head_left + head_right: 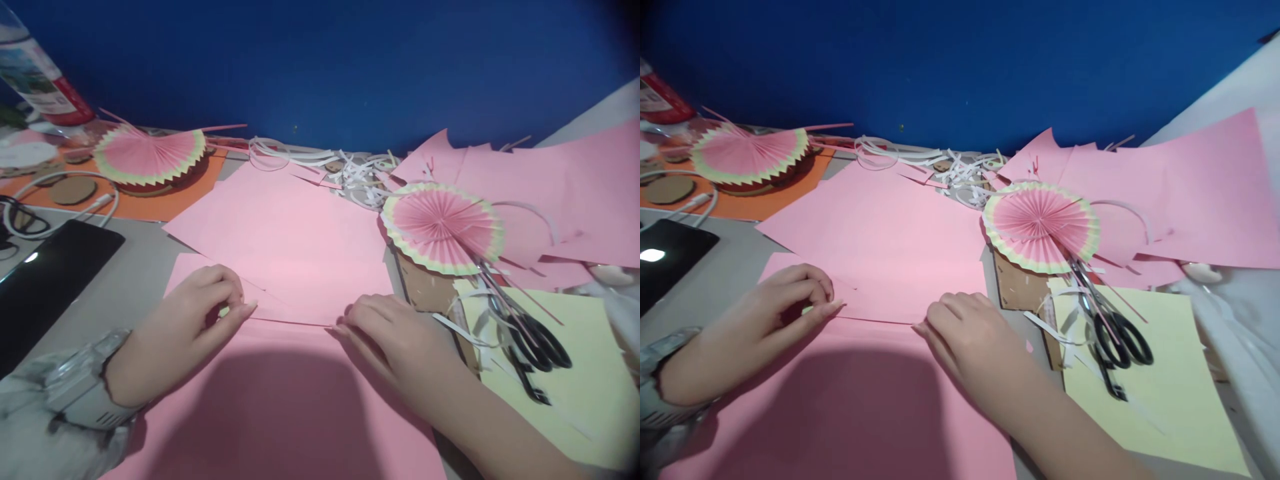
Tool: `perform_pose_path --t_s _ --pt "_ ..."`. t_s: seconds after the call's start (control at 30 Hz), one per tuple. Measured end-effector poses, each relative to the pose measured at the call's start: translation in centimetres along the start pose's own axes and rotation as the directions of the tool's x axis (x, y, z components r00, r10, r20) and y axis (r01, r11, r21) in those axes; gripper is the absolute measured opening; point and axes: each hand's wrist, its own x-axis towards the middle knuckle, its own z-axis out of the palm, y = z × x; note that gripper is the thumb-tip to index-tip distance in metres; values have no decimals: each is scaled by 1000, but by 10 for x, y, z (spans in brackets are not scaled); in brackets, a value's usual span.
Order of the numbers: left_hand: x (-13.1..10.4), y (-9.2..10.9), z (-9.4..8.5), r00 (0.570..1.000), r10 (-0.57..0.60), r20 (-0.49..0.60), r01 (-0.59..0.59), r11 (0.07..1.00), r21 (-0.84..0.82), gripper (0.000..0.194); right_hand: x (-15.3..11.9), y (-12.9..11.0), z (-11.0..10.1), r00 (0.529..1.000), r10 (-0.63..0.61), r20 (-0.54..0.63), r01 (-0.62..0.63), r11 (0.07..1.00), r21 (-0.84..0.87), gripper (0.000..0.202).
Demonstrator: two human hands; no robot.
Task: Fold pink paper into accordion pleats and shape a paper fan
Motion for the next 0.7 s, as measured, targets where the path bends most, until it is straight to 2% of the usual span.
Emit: perform_pose_path --t_s 0.13,0.2,0.37,0.53,0.7 --pt "1 -1 4 998 -34 -45 36 998 51 18 3 1 0 976 213 53 -218 970 110 16" --pt "1 -2 5 998 -10 -62 13 998 53 16 4 3 0 965 255 64 -262 954 146 11" --pt "-2 -6 4 993 118 14 -119 989 90 25 5 5 1 985 157 73 -167 973 160 9" --pt "-2 -2 0 993 83 84 -89 993 72 22 -1 3 3 980 172 99 -185 973 141 9" --pt "0 5 -4 989 81 125 -87 995 41 20 -3 4 4 993 119 16 -120 990 75 6"
